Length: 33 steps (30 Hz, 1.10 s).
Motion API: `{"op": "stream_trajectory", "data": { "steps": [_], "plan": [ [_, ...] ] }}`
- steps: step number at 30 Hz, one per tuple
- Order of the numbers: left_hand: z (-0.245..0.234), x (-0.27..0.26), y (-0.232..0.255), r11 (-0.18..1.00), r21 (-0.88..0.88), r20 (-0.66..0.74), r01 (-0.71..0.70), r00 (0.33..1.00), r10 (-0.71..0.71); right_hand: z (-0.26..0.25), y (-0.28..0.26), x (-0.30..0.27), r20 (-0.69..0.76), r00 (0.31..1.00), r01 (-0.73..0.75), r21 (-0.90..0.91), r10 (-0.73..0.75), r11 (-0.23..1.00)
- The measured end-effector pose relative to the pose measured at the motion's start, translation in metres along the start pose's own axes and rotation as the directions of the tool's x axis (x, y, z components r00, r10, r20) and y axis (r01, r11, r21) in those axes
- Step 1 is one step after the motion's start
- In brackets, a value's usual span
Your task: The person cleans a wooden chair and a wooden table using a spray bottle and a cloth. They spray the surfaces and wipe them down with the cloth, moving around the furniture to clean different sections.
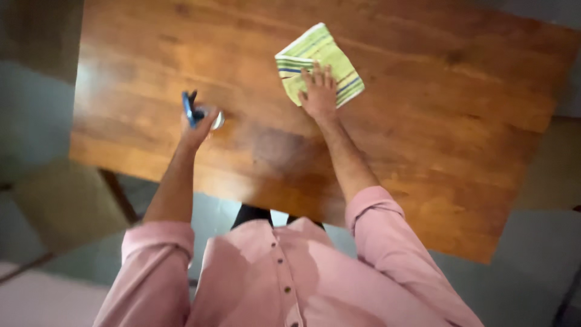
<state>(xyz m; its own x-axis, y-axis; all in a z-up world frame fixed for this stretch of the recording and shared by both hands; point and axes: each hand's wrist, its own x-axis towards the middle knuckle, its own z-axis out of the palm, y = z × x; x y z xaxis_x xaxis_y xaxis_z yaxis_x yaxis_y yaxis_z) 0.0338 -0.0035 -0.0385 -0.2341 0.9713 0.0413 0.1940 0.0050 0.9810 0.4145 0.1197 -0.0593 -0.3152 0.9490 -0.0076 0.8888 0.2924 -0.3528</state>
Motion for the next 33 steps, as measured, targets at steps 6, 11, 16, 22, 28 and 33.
{"op": "stream_trajectory", "data": {
  "steps": [6, 11, 16, 22, 28, 33],
  "plan": [
    [0.000, 0.002, 0.006, 0.932, 0.245, -0.013, 0.268, 0.962, -0.273, 0.032, -0.068, -0.111, -0.145, 0.984, 0.106, 0.032, -0.100, 0.994],
    [-0.004, 0.000, 0.035, 0.973, 0.186, -0.032, 0.136, 0.991, -0.132, 0.020, -0.008, -0.107, -0.274, 0.919, -0.303, -0.032, 0.283, 0.952],
    [-0.015, 0.013, 0.041, 0.951, 0.217, 0.092, 0.220, 0.965, -0.245, 0.027, -0.012, -0.064, -0.127, 0.968, -0.179, 0.252, 0.216, 0.951],
    [-0.071, 0.010, 0.012, 0.898, 0.428, 0.100, 0.107, 0.981, -0.165, 0.031, -0.057, -0.093, 0.016, 1.000, 0.026, 0.031, -0.026, 0.999],
    [-0.126, 0.025, 0.023, 0.900, 0.321, 0.123, 0.294, 0.930, -0.347, 0.034, -0.064, -0.077, -0.108, 0.889, -0.448, 0.004, 0.446, 0.894],
    [-0.134, 0.029, 0.026, 0.960, 0.174, 0.111, 0.219, 0.964, -0.240, 0.053, -0.128, -0.063, 0.072, 0.992, 0.103, -0.017, -0.102, 0.995]
  ]
}}
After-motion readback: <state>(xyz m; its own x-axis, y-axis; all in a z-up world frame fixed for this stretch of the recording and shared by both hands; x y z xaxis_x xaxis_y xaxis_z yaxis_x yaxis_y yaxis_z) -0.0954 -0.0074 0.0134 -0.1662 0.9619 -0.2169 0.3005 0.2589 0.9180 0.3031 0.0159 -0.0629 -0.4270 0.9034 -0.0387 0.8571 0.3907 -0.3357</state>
